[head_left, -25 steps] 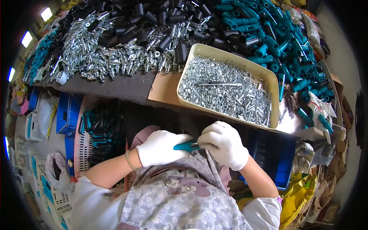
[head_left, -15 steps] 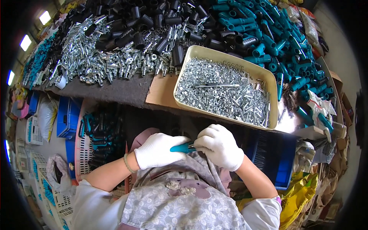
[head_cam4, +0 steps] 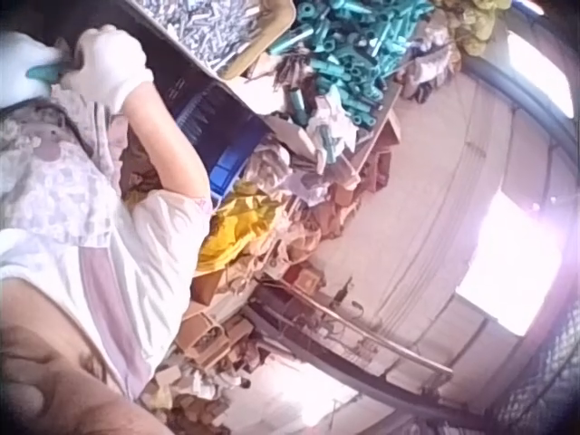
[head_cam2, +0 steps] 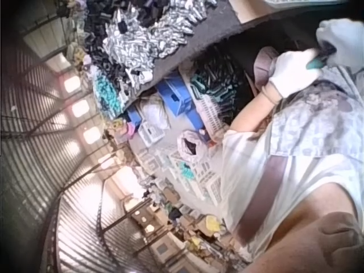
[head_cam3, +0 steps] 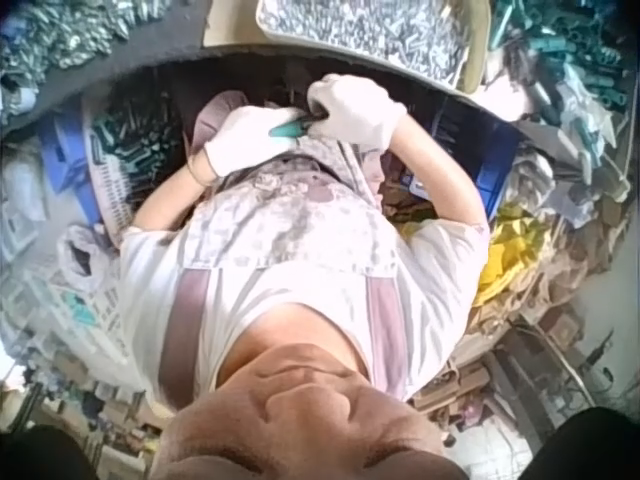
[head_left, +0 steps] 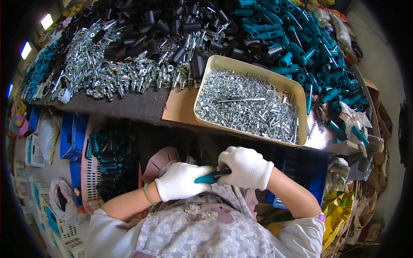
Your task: Assembling metal pins and shafts into plastic grips at a manufacturing workbench.
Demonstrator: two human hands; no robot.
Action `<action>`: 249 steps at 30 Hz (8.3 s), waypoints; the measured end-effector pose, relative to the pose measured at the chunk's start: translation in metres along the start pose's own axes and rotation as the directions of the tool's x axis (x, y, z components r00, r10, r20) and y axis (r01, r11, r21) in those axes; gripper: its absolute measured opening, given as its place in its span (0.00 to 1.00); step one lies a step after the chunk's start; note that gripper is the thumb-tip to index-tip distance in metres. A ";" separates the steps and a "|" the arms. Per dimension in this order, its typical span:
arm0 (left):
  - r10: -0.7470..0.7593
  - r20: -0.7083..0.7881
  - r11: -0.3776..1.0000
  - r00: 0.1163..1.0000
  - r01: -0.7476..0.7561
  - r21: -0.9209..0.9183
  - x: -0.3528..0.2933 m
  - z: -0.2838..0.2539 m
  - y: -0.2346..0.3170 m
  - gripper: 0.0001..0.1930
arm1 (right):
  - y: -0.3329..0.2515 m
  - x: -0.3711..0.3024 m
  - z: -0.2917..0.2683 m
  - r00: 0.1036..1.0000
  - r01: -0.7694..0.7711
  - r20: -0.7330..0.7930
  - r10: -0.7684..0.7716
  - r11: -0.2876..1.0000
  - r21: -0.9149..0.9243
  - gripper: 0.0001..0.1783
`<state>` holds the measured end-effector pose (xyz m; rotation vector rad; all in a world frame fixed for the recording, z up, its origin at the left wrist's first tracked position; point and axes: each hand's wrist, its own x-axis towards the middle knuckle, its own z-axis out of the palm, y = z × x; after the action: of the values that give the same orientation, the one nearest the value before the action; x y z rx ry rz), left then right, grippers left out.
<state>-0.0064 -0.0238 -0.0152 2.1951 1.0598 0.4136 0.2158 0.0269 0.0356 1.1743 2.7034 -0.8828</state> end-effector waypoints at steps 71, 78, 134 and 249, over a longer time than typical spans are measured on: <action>0.137 -0.454 0.984 0.880 -0.174 -0.041 -0.003 -0.021 0.022 0.28 | 0.058 0.024 -0.046 0.740 -0.193 -0.668 0.079 0.976 -0.099 0.08; 0.086 -0.478 0.984 0.874 -0.149 -0.096 -0.004 -0.025 0.021 0.27 | 0.055 0.013 -0.049 0.545 0.053 -0.828 0.133 0.980 0.192 0.03; -0.070 -0.291 0.990 0.954 0.030 -0.141 -0.008 -0.004 0.019 0.43 | -0.007 -0.014 0.000 0.762 0.388 -0.498 -0.413 0.908 -0.159 0.14; -0.020 -0.215 0.952 0.976 -0.047 -0.303 0.039 0.003 0.058 0.25 | 0.116 -0.124 -0.013 0.233 -0.516 -0.950 0.205 0.854 0.058 0.12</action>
<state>0.0532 -0.0210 0.0222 1.9115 1.0162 0.7847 0.3855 0.0165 0.0251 2.7434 2.6927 0.5134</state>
